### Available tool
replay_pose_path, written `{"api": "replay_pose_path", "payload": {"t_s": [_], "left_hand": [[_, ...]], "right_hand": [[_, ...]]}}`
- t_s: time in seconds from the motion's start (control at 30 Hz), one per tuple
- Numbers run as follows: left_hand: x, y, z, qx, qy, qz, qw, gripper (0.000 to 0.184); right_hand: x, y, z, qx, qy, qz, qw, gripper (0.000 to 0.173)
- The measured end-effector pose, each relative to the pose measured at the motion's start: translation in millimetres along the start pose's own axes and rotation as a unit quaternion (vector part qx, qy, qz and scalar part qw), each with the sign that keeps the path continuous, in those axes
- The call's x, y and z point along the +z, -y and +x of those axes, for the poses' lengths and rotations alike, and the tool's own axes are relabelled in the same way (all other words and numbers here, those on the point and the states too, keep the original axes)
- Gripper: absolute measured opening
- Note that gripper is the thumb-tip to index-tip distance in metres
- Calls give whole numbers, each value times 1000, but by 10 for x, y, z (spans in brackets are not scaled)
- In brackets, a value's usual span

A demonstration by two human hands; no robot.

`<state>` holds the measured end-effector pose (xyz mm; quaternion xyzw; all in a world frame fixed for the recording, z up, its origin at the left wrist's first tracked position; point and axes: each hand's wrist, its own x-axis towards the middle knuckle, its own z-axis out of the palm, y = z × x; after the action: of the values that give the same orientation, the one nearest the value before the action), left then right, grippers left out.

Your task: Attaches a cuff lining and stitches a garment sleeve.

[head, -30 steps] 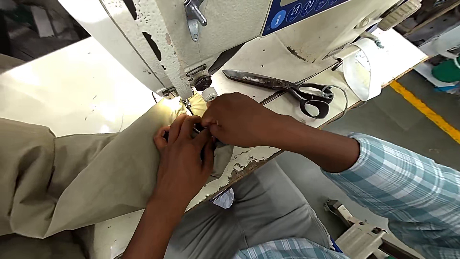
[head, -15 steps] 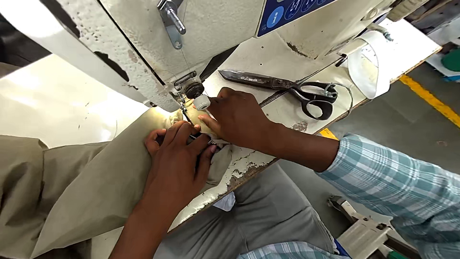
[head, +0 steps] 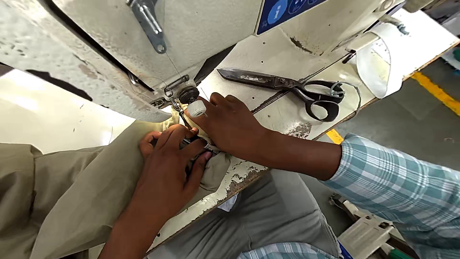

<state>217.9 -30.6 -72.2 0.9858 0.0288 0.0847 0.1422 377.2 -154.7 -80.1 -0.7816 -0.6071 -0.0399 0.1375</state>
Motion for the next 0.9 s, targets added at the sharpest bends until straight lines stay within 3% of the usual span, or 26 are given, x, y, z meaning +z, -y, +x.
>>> {"api": "replay_pose_path", "payload": {"t_s": [0.9], "left_hand": [[-13, 285, 132, 30, -19, 14, 999, 38]], "right_hand": [[82, -95, 207, -8, -60, 52, 997, 21]]}}
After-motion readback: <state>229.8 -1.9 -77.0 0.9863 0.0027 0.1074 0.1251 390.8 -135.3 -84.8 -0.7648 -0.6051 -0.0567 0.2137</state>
